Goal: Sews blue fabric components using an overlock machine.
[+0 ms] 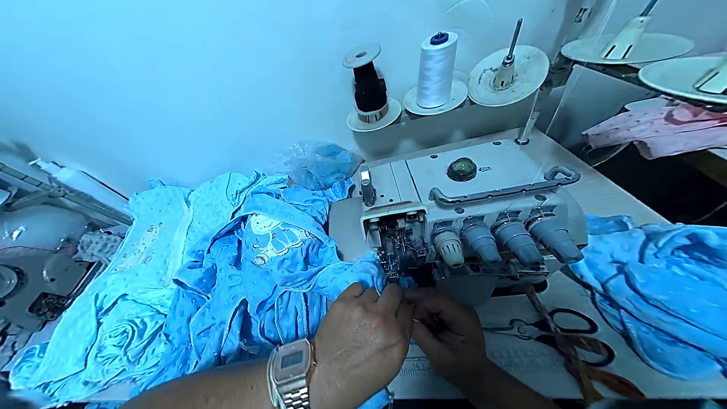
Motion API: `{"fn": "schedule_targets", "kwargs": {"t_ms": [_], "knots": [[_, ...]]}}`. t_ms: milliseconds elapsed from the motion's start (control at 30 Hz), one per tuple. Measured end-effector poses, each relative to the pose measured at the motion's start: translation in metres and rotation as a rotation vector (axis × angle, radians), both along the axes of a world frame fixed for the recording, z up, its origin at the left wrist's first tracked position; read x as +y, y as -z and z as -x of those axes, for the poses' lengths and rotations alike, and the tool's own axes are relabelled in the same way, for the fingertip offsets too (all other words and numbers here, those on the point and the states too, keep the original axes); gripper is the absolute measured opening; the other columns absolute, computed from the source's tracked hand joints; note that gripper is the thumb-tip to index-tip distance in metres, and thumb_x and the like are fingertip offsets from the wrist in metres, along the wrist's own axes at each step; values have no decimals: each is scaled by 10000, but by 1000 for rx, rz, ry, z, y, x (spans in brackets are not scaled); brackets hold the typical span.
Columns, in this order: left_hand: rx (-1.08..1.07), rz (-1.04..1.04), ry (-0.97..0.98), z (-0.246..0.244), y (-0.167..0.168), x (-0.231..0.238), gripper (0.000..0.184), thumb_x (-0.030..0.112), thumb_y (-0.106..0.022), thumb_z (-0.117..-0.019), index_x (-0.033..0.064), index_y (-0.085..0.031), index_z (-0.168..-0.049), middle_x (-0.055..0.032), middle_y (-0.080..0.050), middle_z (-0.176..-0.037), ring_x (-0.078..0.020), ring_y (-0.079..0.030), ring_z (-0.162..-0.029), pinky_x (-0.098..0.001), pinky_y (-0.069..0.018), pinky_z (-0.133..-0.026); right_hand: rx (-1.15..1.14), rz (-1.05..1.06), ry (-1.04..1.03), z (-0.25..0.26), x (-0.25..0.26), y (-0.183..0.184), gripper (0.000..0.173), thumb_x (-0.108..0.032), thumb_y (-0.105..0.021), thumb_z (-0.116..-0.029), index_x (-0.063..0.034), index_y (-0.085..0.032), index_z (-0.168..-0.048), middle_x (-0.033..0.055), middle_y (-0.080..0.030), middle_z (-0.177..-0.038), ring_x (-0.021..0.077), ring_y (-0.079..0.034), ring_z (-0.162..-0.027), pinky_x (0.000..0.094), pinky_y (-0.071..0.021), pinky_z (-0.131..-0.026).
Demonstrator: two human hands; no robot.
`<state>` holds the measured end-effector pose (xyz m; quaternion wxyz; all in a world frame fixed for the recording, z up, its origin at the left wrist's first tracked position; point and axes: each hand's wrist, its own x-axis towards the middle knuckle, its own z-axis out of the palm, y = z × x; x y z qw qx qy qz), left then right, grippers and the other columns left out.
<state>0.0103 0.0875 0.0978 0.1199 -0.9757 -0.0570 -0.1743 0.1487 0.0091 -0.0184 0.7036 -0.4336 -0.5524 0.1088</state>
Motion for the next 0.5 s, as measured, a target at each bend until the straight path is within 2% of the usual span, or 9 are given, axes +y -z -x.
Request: {"fn": "schedule_targets", "kwargs": {"t_ms": [133, 200, 233, 300, 333, 367, 433, 500], "knots": [[153, 122, 67, 3, -25, 39, 116, 38, -653, -875, 114, -740, -862, -35, -671, -854, -191, -633, -610, -364, -503, -482, -5, 9, 26, 0, 3, -3, 65, -119, -647, -956, -87, -607, -916, -17, -688, -981, -89, -491, -619, 48, -398, -539], [207, 237, 134, 0, -34, 64, 102, 35, -678, -873, 105, -753, -881, -42, -704, -915, -209, -680, -679, -419, -545, -523, -9, 38, 51, 2, 5, -7, 43, -118, -651, -935, -92, -617, -943, -28, -670, -927, -87, -485, -608, 49, -403, -534], [208, 332, 179, -2, -37, 76, 98, 66, -671, -901, 100, -763, -900, -37, -727, -938, -194, -708, -739, -420, -573, -577, -5, 58, 62, 2, 5, -9, 56, -121, -657, -919, -95, -626, -957, -38, -655, -875, -86, -475, -591, 51, -399, -525], [179, 570, 262, -5, -39, 91, 137, 137, -657, -953, 89, -782, -926, -14, -753, -949, -108, -715, -864, -326, -590, -729, 7, 109, 75, 3, 3, -13, 148, -154, -677, -899, -119, -632, -1035, -71, -577, -736, -81, -439, -552, 60, -374, -508], [162, 659, 281, -6, -39, 92, 139, 150, -673, -959, 79, -783, -912, -7, -751, -918, -71, -702, -865, -273, -578, -754, 3, 131, 73, 3, 2, -14, 199, -185, -686, -906, -135, -626, -1089, -81, -562, -719, -80, -434, -547, 65, -370, -505], [142, 695, 282, -7, -38, 89, 143, 148, -678, -959, 71, -767, -877, -6, -729, -864, -60, -679, -823, -254, -557, -727, -13, 141, 74, 2, 2, -16, 242, -228, -694, -929, -143, -628, -1146, -81, -593, -764, -78, -445, -559, 67, -382, -510], [99, 664, 271, -12, -35, 79, 145, 98, -653, -943, 66, -744, -834, -20, -710, -807, -100, -677, -779, -303, -555, -693, -72, 147, 113, 0, 3, -19, 283, -303, -665, -987, -136, -650, -1215, -62, -637, -838, -60, -462, -584, 89, -398, -529], [39, 642, 263, -17, -32, 70, 113, 74, -653, -927, 62, -739, -854, -25, -703, -779, -117, -675, -733, -325, -554, -655, -114, 159, 180, -2, 3, -25, 229, -307, -603, -1028, -115, -665, -1136, -50, -620, -794, -37, -509, -593, 116, -460, -551]]}}
